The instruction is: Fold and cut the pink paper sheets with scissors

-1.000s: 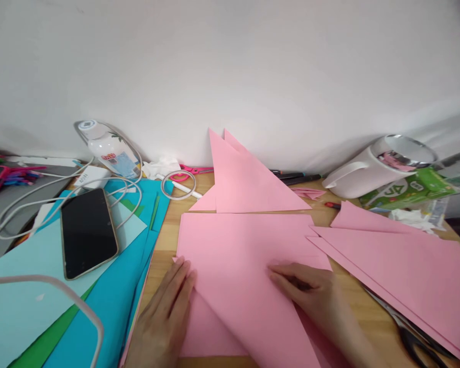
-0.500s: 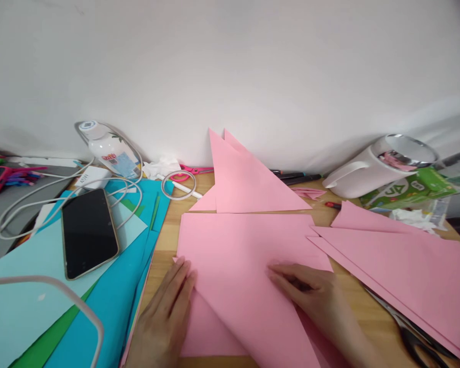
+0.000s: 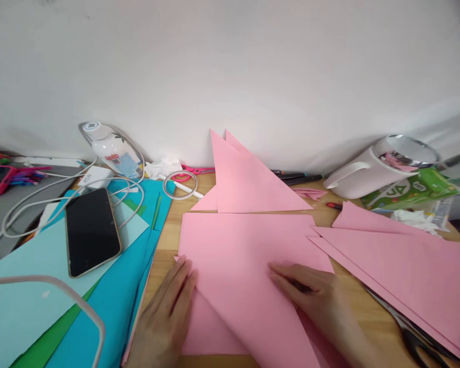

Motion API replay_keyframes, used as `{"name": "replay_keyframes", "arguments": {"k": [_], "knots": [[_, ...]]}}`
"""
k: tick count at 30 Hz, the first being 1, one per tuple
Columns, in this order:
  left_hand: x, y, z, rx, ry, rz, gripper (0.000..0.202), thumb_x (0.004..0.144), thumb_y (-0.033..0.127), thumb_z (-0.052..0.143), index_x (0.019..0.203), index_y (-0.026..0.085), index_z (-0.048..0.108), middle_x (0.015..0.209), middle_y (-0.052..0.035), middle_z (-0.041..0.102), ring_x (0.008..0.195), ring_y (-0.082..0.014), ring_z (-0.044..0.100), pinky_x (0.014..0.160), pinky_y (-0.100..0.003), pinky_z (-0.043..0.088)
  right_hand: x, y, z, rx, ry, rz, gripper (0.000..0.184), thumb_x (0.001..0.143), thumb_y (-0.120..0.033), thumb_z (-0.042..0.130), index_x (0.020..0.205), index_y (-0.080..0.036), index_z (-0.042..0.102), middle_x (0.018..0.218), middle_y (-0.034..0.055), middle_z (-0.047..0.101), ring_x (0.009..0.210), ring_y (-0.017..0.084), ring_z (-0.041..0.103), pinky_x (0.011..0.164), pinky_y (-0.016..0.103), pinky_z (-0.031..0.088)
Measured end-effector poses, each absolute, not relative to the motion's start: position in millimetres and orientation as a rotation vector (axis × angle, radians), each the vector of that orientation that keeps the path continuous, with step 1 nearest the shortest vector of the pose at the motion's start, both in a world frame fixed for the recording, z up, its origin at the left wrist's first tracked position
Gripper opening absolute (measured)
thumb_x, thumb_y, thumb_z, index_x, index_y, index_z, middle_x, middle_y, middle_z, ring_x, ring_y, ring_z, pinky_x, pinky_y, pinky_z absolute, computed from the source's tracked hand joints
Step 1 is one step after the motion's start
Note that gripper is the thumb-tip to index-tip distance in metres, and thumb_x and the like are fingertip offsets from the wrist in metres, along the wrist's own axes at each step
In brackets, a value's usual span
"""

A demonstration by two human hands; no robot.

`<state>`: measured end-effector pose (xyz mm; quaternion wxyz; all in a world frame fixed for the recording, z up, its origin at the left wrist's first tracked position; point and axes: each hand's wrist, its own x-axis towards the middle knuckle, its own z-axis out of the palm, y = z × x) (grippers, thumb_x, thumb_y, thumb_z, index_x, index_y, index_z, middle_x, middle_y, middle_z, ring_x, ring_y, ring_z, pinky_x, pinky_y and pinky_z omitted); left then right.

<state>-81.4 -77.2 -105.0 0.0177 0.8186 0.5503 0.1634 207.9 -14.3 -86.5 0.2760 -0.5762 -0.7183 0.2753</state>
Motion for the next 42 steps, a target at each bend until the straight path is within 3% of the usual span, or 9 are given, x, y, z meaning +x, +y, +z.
{"name": "replay_keyframes", "arguments": {"k": [9, 27, 42], "knots": [[-81.0, -77.4, -97.3, 2.628, 1.684, 0.440, 0.066, 0.083, -0.002, 0.037, 0.145, 0.016, 0.025, 0.143, -0.0105, 0.042, 0.138, -0.0290, 0.025, 0.103, -0.042, 0.042, 208.1, -15.6, -88.0, -1.560, -1.919, 0.766, 0.015, 0.082, -0.031, 0.062, 0.086, -0.025, 0.075, 0.092, 0.0011, 0.076, 0.086, 0.024, 0.072, 0.072, 0.031, 0.062], [-80.1, -73.1, -94.8, 2.716, 1.680, 0.413, 0.061, 0.083, 0.000, 0.038, 0.142, 0.011, 0.031, 0.141, -0.0108, 0.045, 0.137, -0.0264, 0.029, 0.105, -0.037, 0.039, 211.1, -16.0, -90.7, -1.580, -1.901, 0.788, 0.016, 0.082, -0.031, 0.062, 0.086, -0.023, 0.075, 0.092, 0.0023, 0.076, 0.085, 0.024, 0.072, 0.073, 0.030, 0.062], [-80.4, -73.8, -94.2, 2.784, 1.663, 0.352, 0.054, 0.080, -0.001, 0.040, 0.133, 0.006, 0.044, 0.142, -0.0142, 0.043, 0.136, -0.0312, 0.028, 0.104, -0.039, 0.038, 209.6, -15.0, -89.1, -1.537, -1.937, 0.703, 0.014, 0.081, -0.029, 0.064, 0.084, -0.023, 0.075, 0.089, 0.0016, 0.076, 0.082, 0.022, 0.072, 0.072, 0.028, 0.062]]}}
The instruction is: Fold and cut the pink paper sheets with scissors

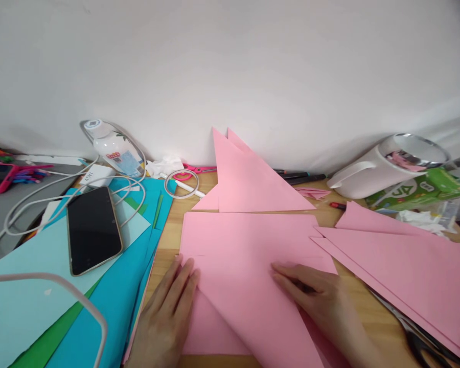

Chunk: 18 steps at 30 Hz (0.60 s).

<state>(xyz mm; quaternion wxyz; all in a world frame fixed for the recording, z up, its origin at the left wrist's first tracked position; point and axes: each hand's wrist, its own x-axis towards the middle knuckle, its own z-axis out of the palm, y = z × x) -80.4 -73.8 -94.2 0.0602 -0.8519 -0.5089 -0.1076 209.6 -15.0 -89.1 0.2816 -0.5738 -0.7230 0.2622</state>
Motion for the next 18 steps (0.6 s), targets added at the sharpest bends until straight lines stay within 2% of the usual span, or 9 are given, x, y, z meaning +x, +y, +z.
{"name": "replay_keyframes", "arguments": {"k": [7, 18], "knots": [[-78.6, -72.2, -95.9, -2.567, -1.549, -0.373, 0.049, 0.082, 0.001, 0.040, 0.130, 0.006, 0.047, 0.138, -0.0150, 0.048, 0.136, -0.0297, 0.029, 0.104, -0.038, 0.038, 207.4, -14.6, -88.2, -1.529, -1.903, 0.704, 0.013, 0.080, -0.027, 0.063, 0.084, -0.023, 0.075, 0.089, 0.0017, 0.076, 0.082, 0.022, 0.072, 0.068, 0.027, 0.062], [-80.1, -72.0, -93.6, -2.582, -1.552, -0.378, 0.053, 0.080, 0.000, 0.040, 0.132, 0.006, 0.044, 0.137, -0.0152, 0.048, 0.136, -0.0309, 0.029, 0.101, -0.039, 0.042, 207.6, -14.5, -87.8, -1.527, -1.885, 0.745, 0.013, 0.080, -0.028, 0.064, 0.084, -0.022, 0.075, 0.089, 0.0017, 0.076, 0.082, 0.022, 0.072, 0.070, 0.027, 0.062]]}}
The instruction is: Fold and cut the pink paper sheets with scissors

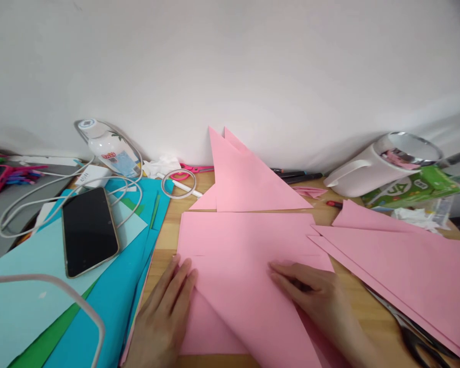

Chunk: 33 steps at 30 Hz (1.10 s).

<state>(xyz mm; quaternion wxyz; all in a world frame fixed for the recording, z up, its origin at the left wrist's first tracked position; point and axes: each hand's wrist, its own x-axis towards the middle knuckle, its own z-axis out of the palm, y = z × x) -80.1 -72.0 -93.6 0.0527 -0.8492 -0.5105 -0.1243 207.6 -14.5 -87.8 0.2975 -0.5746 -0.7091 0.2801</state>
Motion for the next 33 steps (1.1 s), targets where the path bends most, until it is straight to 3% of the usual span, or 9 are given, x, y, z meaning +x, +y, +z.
{"name": "replay_keyframes", "arguments": {"k": [23, 33], "knots": [[-80.2, -73.5, -94.1, -2.571, -1.579, -0.341, 0.054, 0.081, 0.001, 0.040, 0.135, 0.009, 0.042, 0.139, -0.0133, 0.047, 0.137, -0.0288, 0.028, 0.101, -0.038, 0.043, 208.4, -15.2, -88.9, -1.539, -1.872, 0.754, 0.015, 0.081, -0.029, 0.062, 0.084, -0.023, 0.075, 0.089, 0.0019, 0.076, 0.083, 0.023, 0.072, 0.073, 0.031, 0.062], [-77.5, -71.9, -90.9, -2.510, -1.510, -0.236, 0.053, 0.078, 0.000, 0.037, 0.128, 0.010, 0.050, 0.135, -0.0124, 0.052, 0.137, -0.0295, 0.027, 0.095, -0.036, 0.047, 205.5, -15.7, -84.5, -1.490, -1.940, 0.685, 0.013, 0.083, -0.026, 0.060, 0.083, -0.022, 0.072, 0.085, 0.0007, 0.076, 0.077, 0.019, 0.072, 0.065, 0.023, 0.059]]}}
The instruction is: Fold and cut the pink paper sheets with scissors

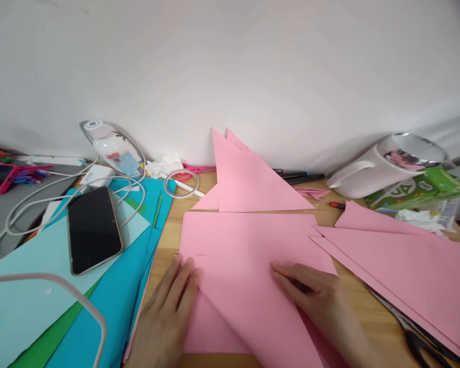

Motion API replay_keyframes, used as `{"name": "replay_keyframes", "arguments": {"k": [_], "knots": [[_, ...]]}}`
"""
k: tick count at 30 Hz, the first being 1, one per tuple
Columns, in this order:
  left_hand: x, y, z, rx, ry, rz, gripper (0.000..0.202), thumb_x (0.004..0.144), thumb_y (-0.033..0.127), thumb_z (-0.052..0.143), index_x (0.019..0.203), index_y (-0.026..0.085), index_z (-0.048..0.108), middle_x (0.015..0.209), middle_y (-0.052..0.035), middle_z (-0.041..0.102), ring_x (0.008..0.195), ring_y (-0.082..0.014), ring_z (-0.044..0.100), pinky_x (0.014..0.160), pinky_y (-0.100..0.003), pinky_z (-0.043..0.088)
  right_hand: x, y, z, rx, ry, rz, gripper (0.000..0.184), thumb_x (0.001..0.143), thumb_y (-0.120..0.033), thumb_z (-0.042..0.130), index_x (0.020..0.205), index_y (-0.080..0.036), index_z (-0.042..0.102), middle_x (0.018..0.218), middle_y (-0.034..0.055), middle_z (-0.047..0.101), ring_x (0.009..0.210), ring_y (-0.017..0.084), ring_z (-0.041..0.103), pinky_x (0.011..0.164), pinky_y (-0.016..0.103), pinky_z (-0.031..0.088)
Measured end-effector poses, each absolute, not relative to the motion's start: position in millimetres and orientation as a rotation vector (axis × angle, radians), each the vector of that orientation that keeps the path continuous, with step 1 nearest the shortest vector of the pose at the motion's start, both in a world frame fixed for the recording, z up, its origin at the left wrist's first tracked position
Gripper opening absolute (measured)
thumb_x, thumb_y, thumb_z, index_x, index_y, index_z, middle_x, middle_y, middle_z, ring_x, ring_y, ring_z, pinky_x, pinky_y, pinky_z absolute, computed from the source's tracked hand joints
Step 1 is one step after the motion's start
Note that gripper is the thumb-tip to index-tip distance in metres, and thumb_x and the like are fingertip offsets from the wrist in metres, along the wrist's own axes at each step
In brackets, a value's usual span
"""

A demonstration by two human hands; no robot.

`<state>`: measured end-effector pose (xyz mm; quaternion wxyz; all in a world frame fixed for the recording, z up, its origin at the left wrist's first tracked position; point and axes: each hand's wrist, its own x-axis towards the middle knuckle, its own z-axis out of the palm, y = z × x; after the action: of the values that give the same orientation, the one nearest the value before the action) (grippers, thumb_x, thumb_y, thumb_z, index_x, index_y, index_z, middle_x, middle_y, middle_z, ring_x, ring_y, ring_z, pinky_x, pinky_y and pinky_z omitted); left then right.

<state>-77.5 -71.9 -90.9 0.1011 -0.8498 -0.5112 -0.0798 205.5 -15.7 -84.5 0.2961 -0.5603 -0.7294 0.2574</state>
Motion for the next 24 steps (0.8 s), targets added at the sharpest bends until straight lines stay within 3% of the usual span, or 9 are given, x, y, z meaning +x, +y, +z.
{"name": "replay_keyframes", "arguments": {"k": [6, 12, 17, 21, 24], "knots": [[-74.9, -69.9, -93.0, -2.503, -1.475, -0.272, 0.050, 0.078, 0.000, 0.036, 0.125, 0.008, 0.050, 0.134, -0.0159, 0.052, 0.136, -0.0292, 0.028, 0.101, -0.039, 0.042, 205.1, -16.8, -86.5, -1.479, -2.021, 0.643, 0.019, 0.088, -0.025, 0.053, 0.084, -0.019, 0.070, 0.073, 0.0029, 0.071, 0.063, 0.016, 0.067, 0.059, 0.024, 0.054], [-65.9, -61.5, -87.0, -2.450, -1.418, -0.250, 0.048, 0.075, -0.002, 0.033, 0.117, 0.007, 0.055, 0.126, -0.0160, 0.058, 0.124, -0.0250, 0.047, 0.098, -0.035, 0.043, 207.6, -16.1, -87.3, -1.481, -2.086, 0.617, 0.023, 0.090, -0.029, 0.049, 0.086, -0.019, 0.070, 0.069, 0.0033, 0.068, 0.059, 0.015, 0.063, 0.056, 0.023, 0.051], [-49.1, -58.9, -69.9, -2.395, -1.374, -0.047, 0.059, 0.072, -0.003, 0.036, 0.127, 0.012, 0.054, 0.132, -0.0109, 0.055, 0.113, -0.0302, 0.056, 0.095, -0.044, 0.045, 210.4, -14.9, -90.0, -1.456, -2.125, 0.604, 0.027, 0.090, -0.031, 0.048, 0.086, -0.019, 0.072, 0.071, 0.0046, 0.070, 0.060, 0.016, 0.065, 0.057, 0.024, 0.052], [-45.9, -60.0, -66.9, -2.374, -1.374, 0.068, 0.062, 0.069, -0.004, 0.038, 0.123, 0.016, 0.058, 0.132, -0.0072, 0.056, 0.109, -0.0368, 0.057, 0.090, -0.056, 0.044, 212.6, -15.8, -93.8, -1.440, -2.156, 0.545, 0.028, 0.091, -0.029, 0.046, 0.088, -0.019, 0.073, 0.073, 0.0052, 0.071, 0.063, 0.016, 0.066, 0.060, 0.024, 0.052], [-45.9, -56.7, -67.1, -2.435, -1.420, 0.047, 0.055, 0.072, -0.003, 0.037, 0.118, 0.015, 0.062, 0.126, -0.0084, 0.060, 0.109, -0.0346, 0.057, 0.094, -0.057, 0.041, 213.8, -17.5, -95.7, -1.429, -2.221, 0.457, 0.030, 0.092, -0.028, 0.044, 0.090, -0.018, 0.073, 0.070, 0.0050, 0.069, 0.060, 0.015, 0.065, 0.058, 0.023, 0.049]]}}
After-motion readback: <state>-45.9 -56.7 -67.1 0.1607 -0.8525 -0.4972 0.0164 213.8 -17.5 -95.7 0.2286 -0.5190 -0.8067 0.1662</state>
